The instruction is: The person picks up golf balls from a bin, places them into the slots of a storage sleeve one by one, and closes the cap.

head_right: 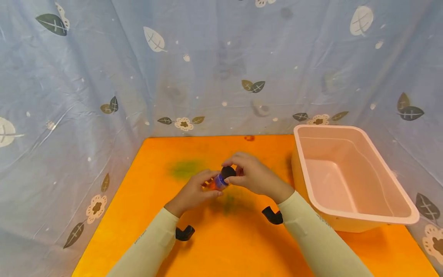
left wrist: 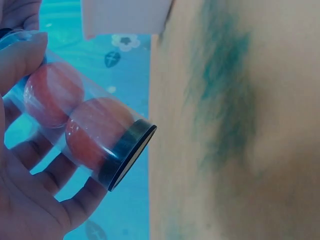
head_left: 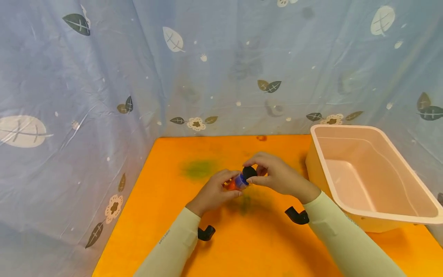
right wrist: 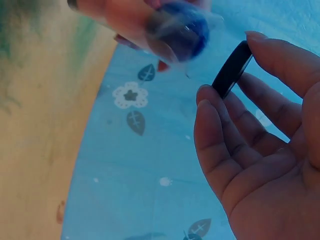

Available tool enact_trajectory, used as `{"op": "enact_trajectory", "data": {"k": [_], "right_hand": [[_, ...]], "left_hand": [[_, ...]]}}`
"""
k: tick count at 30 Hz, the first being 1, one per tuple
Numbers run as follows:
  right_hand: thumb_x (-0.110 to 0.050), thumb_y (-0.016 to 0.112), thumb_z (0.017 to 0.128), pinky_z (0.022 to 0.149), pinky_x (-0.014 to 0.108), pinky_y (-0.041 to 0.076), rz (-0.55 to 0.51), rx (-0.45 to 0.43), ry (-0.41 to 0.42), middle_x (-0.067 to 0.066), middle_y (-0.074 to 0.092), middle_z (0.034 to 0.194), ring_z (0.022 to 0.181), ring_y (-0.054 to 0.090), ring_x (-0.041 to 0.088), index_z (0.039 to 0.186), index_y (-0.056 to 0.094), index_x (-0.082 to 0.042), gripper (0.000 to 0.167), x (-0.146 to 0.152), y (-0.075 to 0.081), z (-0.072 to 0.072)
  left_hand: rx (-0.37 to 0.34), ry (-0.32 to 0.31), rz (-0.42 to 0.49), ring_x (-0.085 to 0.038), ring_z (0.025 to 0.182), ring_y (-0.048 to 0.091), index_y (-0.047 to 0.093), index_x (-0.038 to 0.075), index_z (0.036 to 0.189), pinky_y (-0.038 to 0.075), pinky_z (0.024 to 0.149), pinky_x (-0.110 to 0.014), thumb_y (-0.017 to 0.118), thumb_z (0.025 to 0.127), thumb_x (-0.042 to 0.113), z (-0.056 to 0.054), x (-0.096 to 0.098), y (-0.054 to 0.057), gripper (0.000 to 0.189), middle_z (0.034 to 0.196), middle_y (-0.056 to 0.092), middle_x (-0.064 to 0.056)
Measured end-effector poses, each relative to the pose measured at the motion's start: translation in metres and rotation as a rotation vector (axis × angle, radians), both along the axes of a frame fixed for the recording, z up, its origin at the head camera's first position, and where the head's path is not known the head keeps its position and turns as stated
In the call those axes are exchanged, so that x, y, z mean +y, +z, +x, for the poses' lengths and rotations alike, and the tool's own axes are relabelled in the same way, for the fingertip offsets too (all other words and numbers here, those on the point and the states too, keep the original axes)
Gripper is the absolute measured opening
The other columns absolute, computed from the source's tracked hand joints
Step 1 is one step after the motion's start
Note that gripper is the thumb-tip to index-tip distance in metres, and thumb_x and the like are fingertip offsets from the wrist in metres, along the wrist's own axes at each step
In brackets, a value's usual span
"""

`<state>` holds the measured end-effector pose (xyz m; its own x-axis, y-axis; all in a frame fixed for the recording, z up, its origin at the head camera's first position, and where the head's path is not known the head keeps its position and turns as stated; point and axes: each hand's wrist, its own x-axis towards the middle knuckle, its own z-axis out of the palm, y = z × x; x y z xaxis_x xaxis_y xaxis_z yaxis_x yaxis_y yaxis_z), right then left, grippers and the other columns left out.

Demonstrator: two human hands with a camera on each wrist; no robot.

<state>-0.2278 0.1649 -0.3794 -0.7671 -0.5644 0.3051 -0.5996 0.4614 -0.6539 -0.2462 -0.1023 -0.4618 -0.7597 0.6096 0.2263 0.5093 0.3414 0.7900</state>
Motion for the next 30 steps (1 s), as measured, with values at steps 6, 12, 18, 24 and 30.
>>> {"op": "enact_trajectory", "data": {"k": [6, 12, 18, 24, 30], "right_hand": [[-0.005, 0.088, 0.094, 0.078, 0.034, 0.058, 0.019, -0.013, 0.004, -0.002, 0.067, 0.117, 0.086, 0.064, 0.013, 0.133, 0.073, -0.009, 0.042, -0.002, -0.011, 0.005], [-0.004, 0.087, 0.094, 0.073, 0.032, 0.057, 0.013, 0.007, -0.018, -0.001, 0.067, 0.116, 0.083, 0.063, 0.013, 0.133, 0.073, -0.009, 0.042, -0.005, -0.019, 0.008], [-0.002, 0.087, 0.093, 0.072, 0.032, 0.056, -0.009, 0.049, -0.047, 0.001, 0.068, 0.117, 0.079, 0.062, 0.013, 0.131, 0.074, -0.008, 0.041, -0.007, -0.029, 0.009], [-0.004, 0.089, 0.092, 0.075, 0.034, 0.057, -0.002, 0.098, -0.083, -0.002, 0.069, 0.118, 0.081, 0.06, 0.012, 0.131, 0.075, -0.011, 0.042, -0.009, -0.04, 0.01], [-0.012, 0.089, 0.093, 0.075, 0.033, 0.059, -0.045, 0.076, -0.132, -0.003, 0.07, 0.12, 0.08, 0.064, 0.01, 0.133, 0.076, -0.012, 0.043, -0.012, -0.054, 0.013]], "left_hand": [[0.035, -0.001, 0.004, -0.019, 0.1, 0.055, 0.067, 0.028, 0.149, 0.053, 0.084, -0.036, 0.085, 0.1, 0.029, 0.0, 0.003, 0.0, 0.052, 0.117, 0.062, 0.01], [0.068, -0.009, 0.016, -0.03, 0.098, 0.056, 0.07, 0.026, 0.142, 0.052, 0.08, -0.042, 0.086, 0.099, 0.026, 0.001, 0.003, -0.002, 0.046, 0.111, 0.061, 0.008], [0.086, -0.007, 0.014, -0.023, 0.097, 0.055, 0.069, 0.024, 0.146, 0.053, 0.08, -0.038, 0.086, 0.099, 0.025, 0.001, 0.003, -0.006, 0.05, 0.112, 0.061, 0.009], [0.115, 0.001, 0.001, -0.021, 0.093, 0.055, 0.07, 0.024, 0.146, 0.049, 0.075, -0.035, 0.085, 0.099, 0.027, 0.002, 0.004, -0.01, 0.049, 0.107, 0.061, 0.008], [0.114, -0.001, 0.006, -0.022, 0.088, 0.056, 0.069, 0.028, 0.147, 0.047, 0.071, -0.031, 0.083, 0.101, 0.028, 0.003, 0.004, -0.02, 0.048, 0.105, 0.061, 0.008]]}}
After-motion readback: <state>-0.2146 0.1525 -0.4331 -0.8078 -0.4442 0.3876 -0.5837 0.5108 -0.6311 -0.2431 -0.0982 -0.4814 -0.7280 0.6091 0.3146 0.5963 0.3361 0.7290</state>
